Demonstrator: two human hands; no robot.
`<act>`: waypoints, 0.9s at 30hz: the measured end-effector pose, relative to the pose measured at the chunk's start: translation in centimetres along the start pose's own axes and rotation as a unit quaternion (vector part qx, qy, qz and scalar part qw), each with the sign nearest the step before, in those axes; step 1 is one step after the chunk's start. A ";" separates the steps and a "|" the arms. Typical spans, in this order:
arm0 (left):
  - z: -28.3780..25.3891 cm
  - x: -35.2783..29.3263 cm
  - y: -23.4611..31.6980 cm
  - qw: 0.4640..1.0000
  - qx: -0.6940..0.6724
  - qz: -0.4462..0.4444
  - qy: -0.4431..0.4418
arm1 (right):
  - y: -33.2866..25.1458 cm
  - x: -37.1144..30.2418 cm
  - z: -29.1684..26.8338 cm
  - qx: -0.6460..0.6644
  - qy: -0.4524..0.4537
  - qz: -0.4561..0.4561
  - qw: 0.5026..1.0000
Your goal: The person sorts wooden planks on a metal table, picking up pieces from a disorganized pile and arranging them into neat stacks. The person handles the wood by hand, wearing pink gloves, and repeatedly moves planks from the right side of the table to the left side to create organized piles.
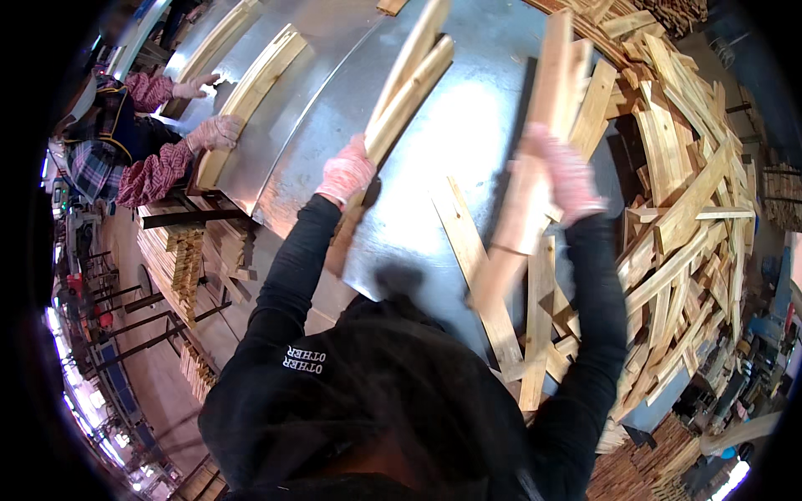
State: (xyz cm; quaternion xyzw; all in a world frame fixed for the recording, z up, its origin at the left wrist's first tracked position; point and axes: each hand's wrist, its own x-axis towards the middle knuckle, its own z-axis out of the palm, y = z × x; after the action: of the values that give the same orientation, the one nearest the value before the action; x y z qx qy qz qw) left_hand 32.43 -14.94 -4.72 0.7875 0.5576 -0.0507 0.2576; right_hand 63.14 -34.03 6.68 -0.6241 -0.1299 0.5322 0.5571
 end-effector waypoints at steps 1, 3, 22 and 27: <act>0.8 0.8 -0.7 0.999 0.027 -0.018 -0.024 | 5.1 3.6 1.7 -0.044 -0.003 -0.055 0.998; 2.1 0.6 -2.9 1.000 -0.028 -0.001 0.007 | 12.9 7.9 7.7 -0.212 -0.033 -0.076 0.974; 2.7 -2.1 0.9 0.998 -0.048 0.014 -0.036 | 19.3 -5.5 7.6 -0.720 0.085 -0.149 0.673; 1.7 -4.1 -0.8 0.995 -0.081 0.015 -0.054 | 18.0 -6.4 4.5 -0.597 0.100 0.022 0.796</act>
State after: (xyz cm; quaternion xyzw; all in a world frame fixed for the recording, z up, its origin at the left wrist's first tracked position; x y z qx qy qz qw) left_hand 30.57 -18.99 -4.96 0.7687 0.5329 -0.0441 0.3510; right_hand 49.13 -42.56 -4.19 -0.8854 -0.3514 0.2955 0.0719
